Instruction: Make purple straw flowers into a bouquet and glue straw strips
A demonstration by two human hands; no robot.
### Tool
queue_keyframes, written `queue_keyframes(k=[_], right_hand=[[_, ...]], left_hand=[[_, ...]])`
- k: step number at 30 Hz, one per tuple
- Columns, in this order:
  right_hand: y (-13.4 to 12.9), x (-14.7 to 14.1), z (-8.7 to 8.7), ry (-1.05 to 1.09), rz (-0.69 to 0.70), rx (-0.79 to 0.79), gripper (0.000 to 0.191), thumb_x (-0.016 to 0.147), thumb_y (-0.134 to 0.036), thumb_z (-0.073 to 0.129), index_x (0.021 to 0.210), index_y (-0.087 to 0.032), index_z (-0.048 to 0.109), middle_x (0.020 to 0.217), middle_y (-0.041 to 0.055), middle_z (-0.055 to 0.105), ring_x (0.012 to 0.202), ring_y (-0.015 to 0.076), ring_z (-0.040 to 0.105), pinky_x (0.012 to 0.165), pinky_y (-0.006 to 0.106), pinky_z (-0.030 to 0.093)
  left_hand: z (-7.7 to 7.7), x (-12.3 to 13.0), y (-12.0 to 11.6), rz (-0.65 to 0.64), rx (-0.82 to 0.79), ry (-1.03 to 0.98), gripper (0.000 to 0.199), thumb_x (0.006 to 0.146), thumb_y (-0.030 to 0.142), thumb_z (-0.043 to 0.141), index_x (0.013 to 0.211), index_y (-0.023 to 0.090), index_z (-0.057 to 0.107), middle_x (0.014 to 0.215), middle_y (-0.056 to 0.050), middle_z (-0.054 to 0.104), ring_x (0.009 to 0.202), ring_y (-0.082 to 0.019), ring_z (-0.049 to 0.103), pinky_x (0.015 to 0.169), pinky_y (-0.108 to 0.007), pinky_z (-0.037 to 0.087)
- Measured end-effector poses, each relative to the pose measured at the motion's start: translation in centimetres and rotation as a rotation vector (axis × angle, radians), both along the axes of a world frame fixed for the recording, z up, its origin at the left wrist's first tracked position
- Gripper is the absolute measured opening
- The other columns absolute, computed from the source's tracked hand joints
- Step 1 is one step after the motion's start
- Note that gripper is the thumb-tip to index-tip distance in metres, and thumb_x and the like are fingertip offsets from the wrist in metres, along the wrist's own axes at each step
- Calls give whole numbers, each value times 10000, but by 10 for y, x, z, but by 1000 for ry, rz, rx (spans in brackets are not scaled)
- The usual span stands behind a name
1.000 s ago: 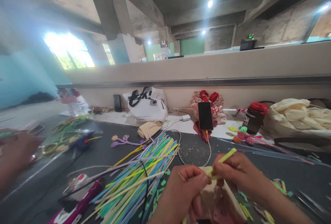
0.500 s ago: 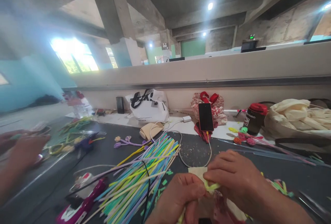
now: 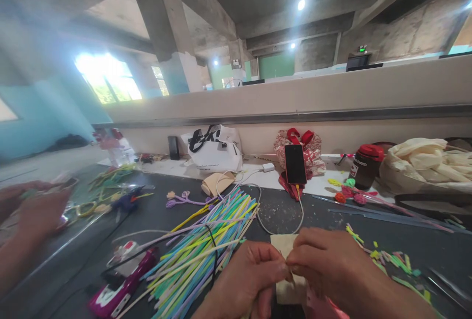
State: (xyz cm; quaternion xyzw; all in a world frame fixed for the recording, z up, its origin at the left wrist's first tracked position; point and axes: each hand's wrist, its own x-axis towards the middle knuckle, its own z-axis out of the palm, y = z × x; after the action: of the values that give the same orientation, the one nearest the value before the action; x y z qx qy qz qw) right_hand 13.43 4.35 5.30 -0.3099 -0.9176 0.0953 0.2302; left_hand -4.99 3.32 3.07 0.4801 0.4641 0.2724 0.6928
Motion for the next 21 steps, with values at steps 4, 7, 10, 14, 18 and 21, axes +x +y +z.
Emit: queue_keyframes(k=[4, 7, 10, 14, 18, 21], right_hand=[[-2, -5, 4, 155, -102, -356, 196, 770, -192, 437, 595, -174, 523, 600, -23, 536, 565, 93, 491, 518, 194, 321], [0, -10, 6, 374, -189, -861, 182, 701, -185, 417, 522, -170, 444, 465, -56, 438, 422, 67, 415, 423, 173, 281], [3, -12, 6, 460, -221, -1104, 142, 633, -183, 413, 491, -176, 418, 388, -87, 354, 345, 51, 329, 378, 164, 241], [0, -11, 8, 471, -238, -1053, 127, 616, -171, 436, 489, -171, 438, 386, -89, 347, 360, 51, 327, 386, 165, 253], [-4, -7, 12, 429, -281, -970, 148, 652, -159, 448, 505, -160, 464, 398, -78, 374, 385, 54, 352, 403, 167, 262], [3, 1, 14, 540, -209, -992, 210, 703, -248, 499, 521, -143, 499, 415, -71, 390, 393, 49, 355, 403, 166, 244]], left_hand=[[9, 7, -7, 113, 151, 137, 158, 660, 289, 550, 586, 150, 571, 296, 85, 378, 258, -48, 337, 284, -146, 193], [19, 11, -11, 95, 399, 295, 214, 691, 309, 538, 554, 155, 595, 314, 77, 370, 286, -50, 373, 316, -154, 240], [22, 13, -12, 39, 434, 342, 228, 701, 327, 535, 563, 160, 606, 311, 73, 384, 297, -56, 395, 339, -159, 272], [20, 18, -10, 46, 171, 184, 208, 701, 352, 523, 652, 155, 567, 339, 58, 488, 291, -63, 415, 330, -152, 295], [26, 23, -6, 15, 65, 74, 195, 677, 335, 550, 649, 144, 516, 381, 34, 560, 295, -64, 452, 341, -154, 348], [32, 22, -4, 20, 44, 18, 164, 673, 301, 561, 641, 149, 509, 342, 46, 545, 237, -47, 389, 295, -137, 290]])
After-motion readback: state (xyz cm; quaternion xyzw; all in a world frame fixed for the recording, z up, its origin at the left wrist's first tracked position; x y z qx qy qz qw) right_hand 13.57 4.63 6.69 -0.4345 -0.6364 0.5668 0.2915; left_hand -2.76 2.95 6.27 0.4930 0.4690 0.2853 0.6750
